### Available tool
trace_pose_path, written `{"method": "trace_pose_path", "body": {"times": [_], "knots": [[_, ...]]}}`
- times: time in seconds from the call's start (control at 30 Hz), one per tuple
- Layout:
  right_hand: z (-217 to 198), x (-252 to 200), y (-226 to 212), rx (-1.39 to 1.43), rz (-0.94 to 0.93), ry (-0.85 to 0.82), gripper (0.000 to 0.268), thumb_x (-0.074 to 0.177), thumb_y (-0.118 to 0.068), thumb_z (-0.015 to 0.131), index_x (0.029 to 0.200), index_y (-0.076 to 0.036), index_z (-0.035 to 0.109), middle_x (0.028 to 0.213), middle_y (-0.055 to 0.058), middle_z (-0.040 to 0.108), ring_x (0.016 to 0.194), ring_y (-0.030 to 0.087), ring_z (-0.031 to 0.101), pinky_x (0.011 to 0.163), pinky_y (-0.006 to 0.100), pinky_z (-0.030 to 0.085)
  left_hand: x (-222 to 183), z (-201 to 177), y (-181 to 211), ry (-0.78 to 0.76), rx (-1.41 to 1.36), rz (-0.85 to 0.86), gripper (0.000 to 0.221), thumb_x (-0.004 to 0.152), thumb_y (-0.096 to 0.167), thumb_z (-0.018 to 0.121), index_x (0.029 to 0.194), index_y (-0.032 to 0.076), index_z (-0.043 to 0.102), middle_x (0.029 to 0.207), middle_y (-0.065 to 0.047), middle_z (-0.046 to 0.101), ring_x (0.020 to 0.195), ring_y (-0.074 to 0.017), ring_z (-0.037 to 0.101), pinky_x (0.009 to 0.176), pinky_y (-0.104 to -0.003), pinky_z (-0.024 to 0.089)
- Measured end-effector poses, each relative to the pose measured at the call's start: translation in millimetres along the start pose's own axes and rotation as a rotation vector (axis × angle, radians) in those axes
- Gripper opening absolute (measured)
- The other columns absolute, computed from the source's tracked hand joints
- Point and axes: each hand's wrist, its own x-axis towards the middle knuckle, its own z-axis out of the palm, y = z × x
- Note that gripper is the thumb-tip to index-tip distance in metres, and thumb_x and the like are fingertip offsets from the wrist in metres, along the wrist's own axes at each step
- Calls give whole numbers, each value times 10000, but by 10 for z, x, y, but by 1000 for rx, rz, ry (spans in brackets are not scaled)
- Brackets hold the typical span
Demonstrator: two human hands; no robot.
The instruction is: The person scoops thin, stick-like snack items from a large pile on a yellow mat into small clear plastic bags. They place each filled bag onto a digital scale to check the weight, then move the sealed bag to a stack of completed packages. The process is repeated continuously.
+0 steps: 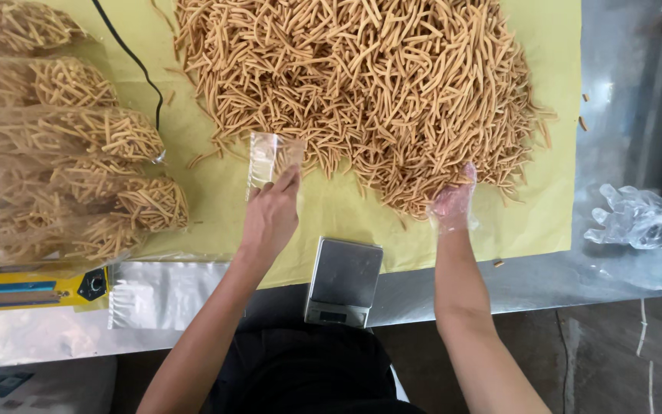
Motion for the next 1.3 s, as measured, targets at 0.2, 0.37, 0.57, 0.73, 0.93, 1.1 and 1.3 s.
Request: {"method": "trace_pose_path", "body": {"times": [0.2,0.37,0.57,0.73,0.93,1.1,1.3], "knots": [[410,86,226,296,-148,-133,613,1008,-517,436,1421,-87,583,1386,117,648,1248,349,620,1088,517,534,26,-1,71,48,-46,37,398,773,-30,612,1165,-29,677,1356,-99,642,885,-287,714,785,-452,543],[432,254,280,280,-250,-99,649,967,-534,414,1427,-98,553,1405,119,618,1280,354,600,1083,529,546,104,-21,110,72,-82,74,399,754,-58,600,1143,-54,684,1364,-105,660,805,-300,712,728,-425,550],[387,330,316,255,-315,-142,652,986,-544,447,1446,-92,546,1405,136,616,1283,350,605,1080,530,557,191,74,152,113,-97,88,384,773,-40,606,1144,-30,707,1280,-99,680,852,-299,721,768,-421,558],[479,243,338,229,-305,-173,655,989,-551,476,1449,-89,548,1397,146,621,1274,346,617,1068,522,563,134,142,193,74,-113,55,428,775,-58,595,1192,-30,686,1349,-86,659,817,-297,719,753,-422,567],[583,-88,397,251,-298,-170,661,992,-560,511,1452,-86,550,1387,159,628,1262,341,631,1055,512,570,184,181,228,-36,-190,-49,582,753,-105,546,1314,15,646,1466,-19,595,722,-346,702,650,-432,579],[711,-548,454,284,-266,-187,667,995,-567,540,1455,-84,552,1379,170,633,1253,337,643,1043,504,575,291,438,260,43,-297,16,558,782,-98,523,1304,46,661,1448,-18,612,846,-351,727,715,-441,593],[1213,-965,326,405,-158,-396,676,998,-575,574,1459,-81,555,1369,182,639,1241,332,658,1030,494,582,445,811,339,70,-344,35,351,801,-89,537,1115,-26,682,1385,-85,652,879,-360,728,763,-442,592]]}}
